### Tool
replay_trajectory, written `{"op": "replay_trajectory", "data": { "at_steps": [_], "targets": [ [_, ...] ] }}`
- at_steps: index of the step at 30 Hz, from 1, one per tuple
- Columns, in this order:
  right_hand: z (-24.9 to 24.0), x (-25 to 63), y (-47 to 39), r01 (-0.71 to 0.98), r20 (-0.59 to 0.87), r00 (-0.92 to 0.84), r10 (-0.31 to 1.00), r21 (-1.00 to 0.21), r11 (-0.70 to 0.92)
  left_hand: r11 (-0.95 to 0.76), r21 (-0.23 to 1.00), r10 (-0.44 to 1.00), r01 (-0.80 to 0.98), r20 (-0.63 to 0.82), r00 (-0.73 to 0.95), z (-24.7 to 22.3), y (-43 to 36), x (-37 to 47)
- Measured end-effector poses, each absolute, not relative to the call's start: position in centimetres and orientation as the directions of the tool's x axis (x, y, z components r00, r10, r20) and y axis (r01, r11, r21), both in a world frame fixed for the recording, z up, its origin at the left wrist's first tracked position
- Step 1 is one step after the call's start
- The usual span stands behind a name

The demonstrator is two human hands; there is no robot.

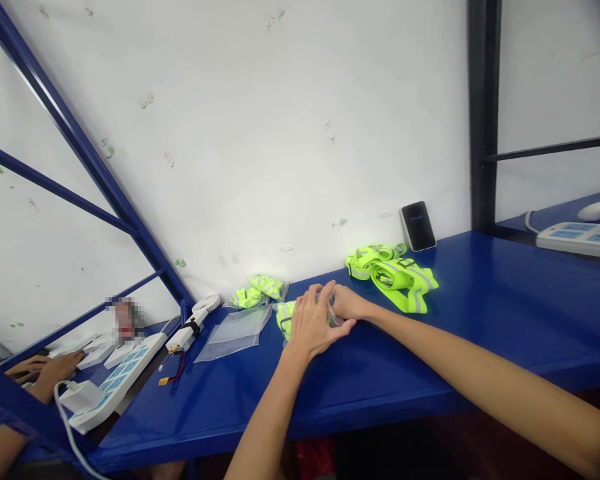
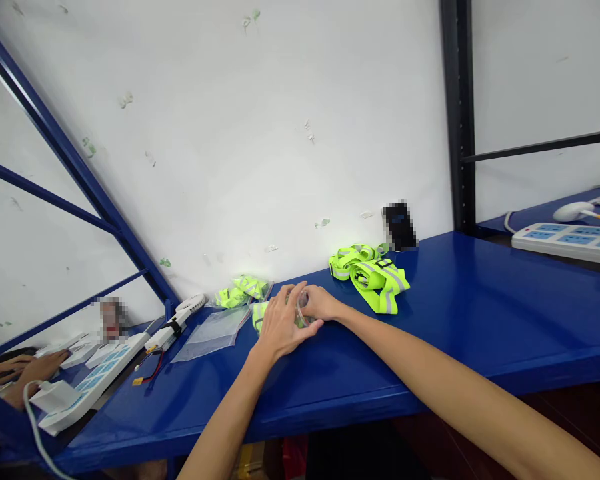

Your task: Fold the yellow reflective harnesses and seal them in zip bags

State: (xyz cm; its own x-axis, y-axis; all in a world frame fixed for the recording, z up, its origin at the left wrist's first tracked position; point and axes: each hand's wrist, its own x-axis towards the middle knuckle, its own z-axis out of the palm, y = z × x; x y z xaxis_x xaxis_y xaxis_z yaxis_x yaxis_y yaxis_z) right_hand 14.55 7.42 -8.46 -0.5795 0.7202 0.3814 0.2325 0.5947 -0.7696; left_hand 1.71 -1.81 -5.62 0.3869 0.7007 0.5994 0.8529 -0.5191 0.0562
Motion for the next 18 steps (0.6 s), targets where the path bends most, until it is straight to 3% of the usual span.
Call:
{"op": "replay_trajectory", "data": {
  "at_steps": [2,5,10,18],
  "targets": [
    [-8.1,15.0,7.4,0.212,0.292,-0.563,0.773,-0.853,0.477,-0.446,0.108,0.752,0.889,0.584,0.307,-4.9,-1.9,1.7],
    [-7.5,15.9,7.4,0.021,0.217,-0.616,0.757,-0.956,0.291,-0.410,0.221,0.803,0.885,0.547,0.235,-3.5,-1.3,1.1],
    [-7.3,16.6,8.0,-0.080,0.167,-0.563,0.810,-0.986,0.148,-0.423,0.519,0.895,0.743,0.367,0.254,-0.8,1.1,-1.2],
    [-7.4,16.8,8.3,-0.058,0.124,-0.557,0.821,-0.992,0.110,-0.428,0.393,0.884,0.814,0.367,0.288,-3.1,3.3,-1.0]
  ]
}}
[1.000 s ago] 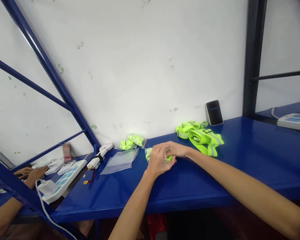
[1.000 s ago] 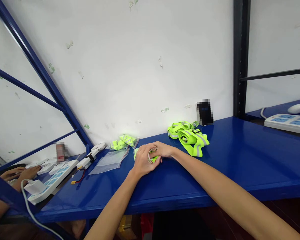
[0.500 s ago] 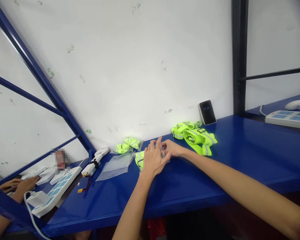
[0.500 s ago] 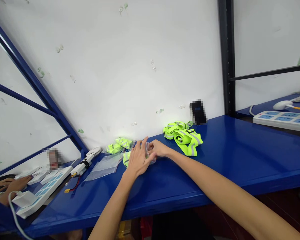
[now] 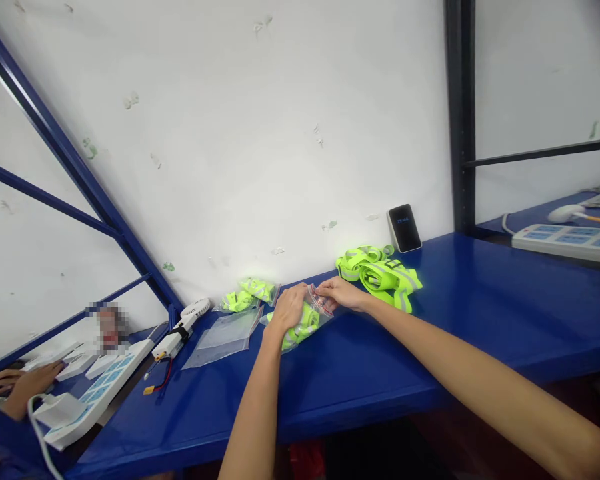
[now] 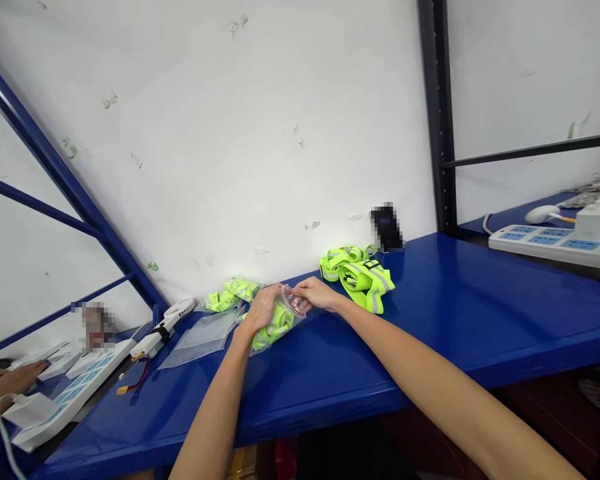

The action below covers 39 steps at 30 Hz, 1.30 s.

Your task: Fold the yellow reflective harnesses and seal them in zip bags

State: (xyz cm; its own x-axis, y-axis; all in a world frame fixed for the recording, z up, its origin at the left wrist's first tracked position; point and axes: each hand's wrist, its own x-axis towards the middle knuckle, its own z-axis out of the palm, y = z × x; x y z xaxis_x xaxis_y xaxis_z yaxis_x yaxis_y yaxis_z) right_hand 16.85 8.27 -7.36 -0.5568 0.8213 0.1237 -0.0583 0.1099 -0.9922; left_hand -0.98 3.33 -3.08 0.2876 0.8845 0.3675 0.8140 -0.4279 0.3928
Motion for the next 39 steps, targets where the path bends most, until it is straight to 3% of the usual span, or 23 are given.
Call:
{"op": "replay_trajectory", "data": {
  "at_steps": [3,8,17,21,25,27,31,39],
  "targets": [
    [-7.4,17.5,8.3,0.004,0.057,-0.581,0.812,-0.997,0.073,-0.385,0.350,0.893,0.854,0.374,0.249,-4.1,3.8,-0.4],
    [-7.4,18.5,8.3,0.141,-0.117,-0.714,0.690,-0.990,-0.022,-0.291,0.274,0.894,0.917,0.419,0.159,-4.9,4.1,0.2],
    [-7.2,20.3,9.3,0.203,-0.139,-0.760,0.635,-0.979,0.029,-0.300,0.387,0.893,0.872,0.436,0.113,-5.1,4.6,-0.7],
    [-7.4,20.0,9.0,0.164,-0.100,-0.745,0.660,-0.986,0.036,-0.279,0.383,0.891,0.880,0.444,0.090,-5.1,4.5,-1.0],
    [-7.7,18.3,8.4,0.021,0.013,-0.672,0.740,-0.999,0.036,-0.260,0.323,0.891,0.910,0.445,0.096,-5.2,4.2,-1.0],
    [-7.8,17.6,8.2,-0.024,0.097,-0.622,0.777,-0.994,0.105,-0.231,0.282,0.892,0.931,0.443,0.087,-5.3,4.1,-0.9],
    [-7.8,16.9,8.0,0.042,0.214,-0.520,0.827,-0.960,0.275,-0.188,0.219,0.884,0.958,0.463,0.067,-5.4,3.7,-0.6],
    [-7.3,16.7,7.4,0.094,0.326,-0.555,0.765,-0.890,0.447,-0.365,0.352,0.848,0.862,0.508,0.152,-5.1,2.9,-1.4]
  ]
}}
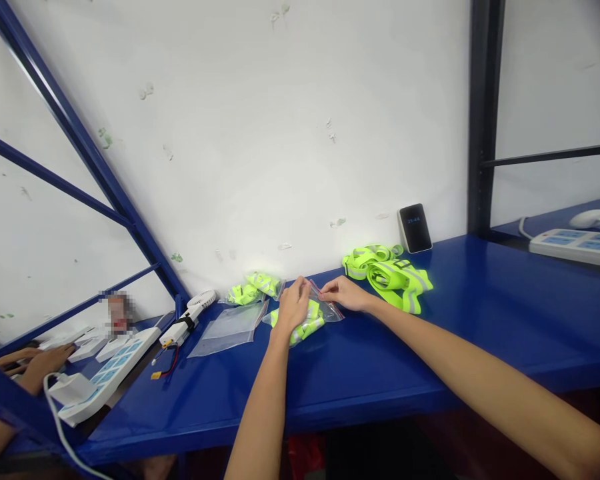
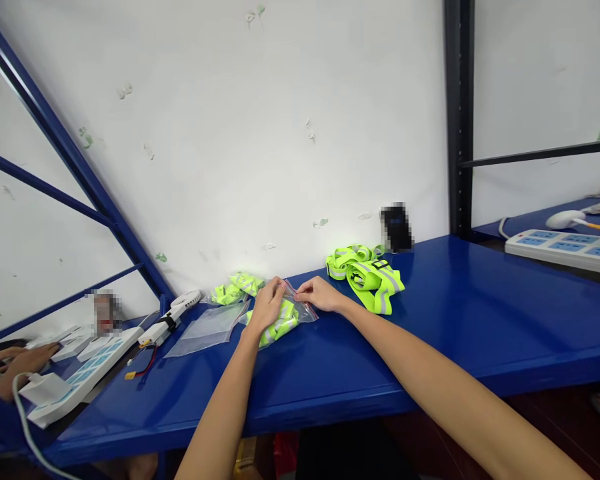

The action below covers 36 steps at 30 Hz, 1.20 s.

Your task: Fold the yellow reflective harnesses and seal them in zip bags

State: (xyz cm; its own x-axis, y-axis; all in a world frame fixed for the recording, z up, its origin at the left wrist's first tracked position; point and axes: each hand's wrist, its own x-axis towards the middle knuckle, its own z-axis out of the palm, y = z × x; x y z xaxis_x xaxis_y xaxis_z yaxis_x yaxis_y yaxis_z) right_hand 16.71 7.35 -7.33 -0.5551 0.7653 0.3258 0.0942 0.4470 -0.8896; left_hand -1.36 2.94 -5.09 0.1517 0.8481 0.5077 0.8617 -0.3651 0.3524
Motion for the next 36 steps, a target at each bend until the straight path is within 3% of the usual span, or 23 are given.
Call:
{"op": "replay_trajectory", "data": {
  "at_steps": [10,19,36],
  "targets": [
    [-7.2,16.3,6.9,0.138,0.387,-0.561,0.732,-0.828,0.544,-0.308,0.172,0.841,0.936,0.510,0.183,-3.9,2.1,-1.6],
    [-7.5,16.1,6.6,0.129,0.368,-0.561,0.741,-0.846,0.517,-0.403,0.298,0.820,0.865,0.537,0.197,-4.8,2.3,-1.9],
    [-7.5,15.7,6.2,0.140,0.427,-0.527,0.735,-0.809,0.571,-0.420,0.345,0.828,0.839,0.523,0.200,-5.0,2.5,-2.0]
  ]
}}
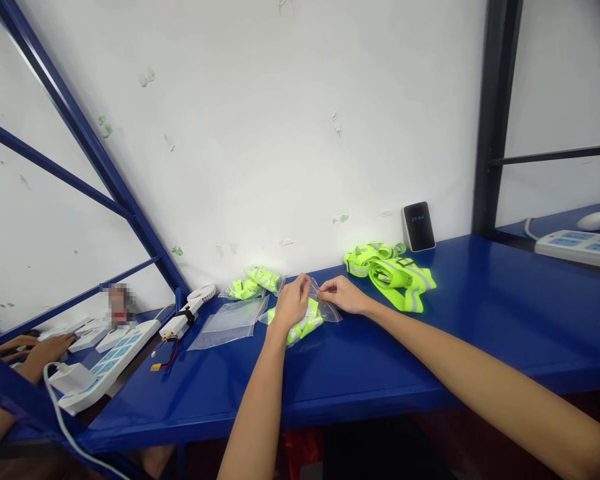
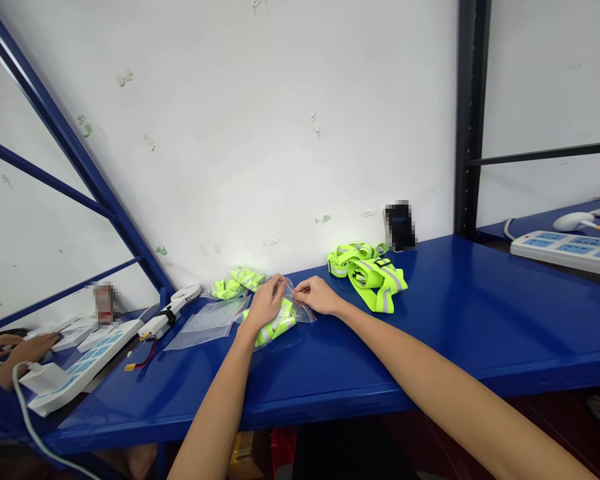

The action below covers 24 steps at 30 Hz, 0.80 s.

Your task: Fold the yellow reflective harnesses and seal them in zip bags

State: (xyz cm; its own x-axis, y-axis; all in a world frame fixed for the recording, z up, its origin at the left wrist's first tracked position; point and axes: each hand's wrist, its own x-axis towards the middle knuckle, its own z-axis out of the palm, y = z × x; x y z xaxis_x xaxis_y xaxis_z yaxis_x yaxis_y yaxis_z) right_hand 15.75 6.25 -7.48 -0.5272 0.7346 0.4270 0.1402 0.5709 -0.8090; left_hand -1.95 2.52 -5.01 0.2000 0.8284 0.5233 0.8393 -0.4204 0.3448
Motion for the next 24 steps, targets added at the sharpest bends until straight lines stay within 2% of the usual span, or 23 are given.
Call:
{"op": "replay_trajectory", "data": {
  "at_steps": [7,12,24],
  "targets": [
    [-7.7,15.6,6.3,0.135,0.390,-0.509,0.767,-0.844,0.518,-0.438,0.519,0.859,0.734,0.481,0.173,-5.3,3.4,-2.6],
    [-7.1,15.7,5.8,0.185,0.380,-0.515,0.768,-0.825,0.533,-0.500,0.654,0.862,0.567,0.438,0.256,-5.2,3.9,-3.0],
    [-7.7,15.5,6.2,0.263,0.476,-0.495,0.727,-0.715,0.648,-0.520,0.620,0.847,0.588,0.463,0.261,-5.0,3.4,-2.6]
  ]
}}
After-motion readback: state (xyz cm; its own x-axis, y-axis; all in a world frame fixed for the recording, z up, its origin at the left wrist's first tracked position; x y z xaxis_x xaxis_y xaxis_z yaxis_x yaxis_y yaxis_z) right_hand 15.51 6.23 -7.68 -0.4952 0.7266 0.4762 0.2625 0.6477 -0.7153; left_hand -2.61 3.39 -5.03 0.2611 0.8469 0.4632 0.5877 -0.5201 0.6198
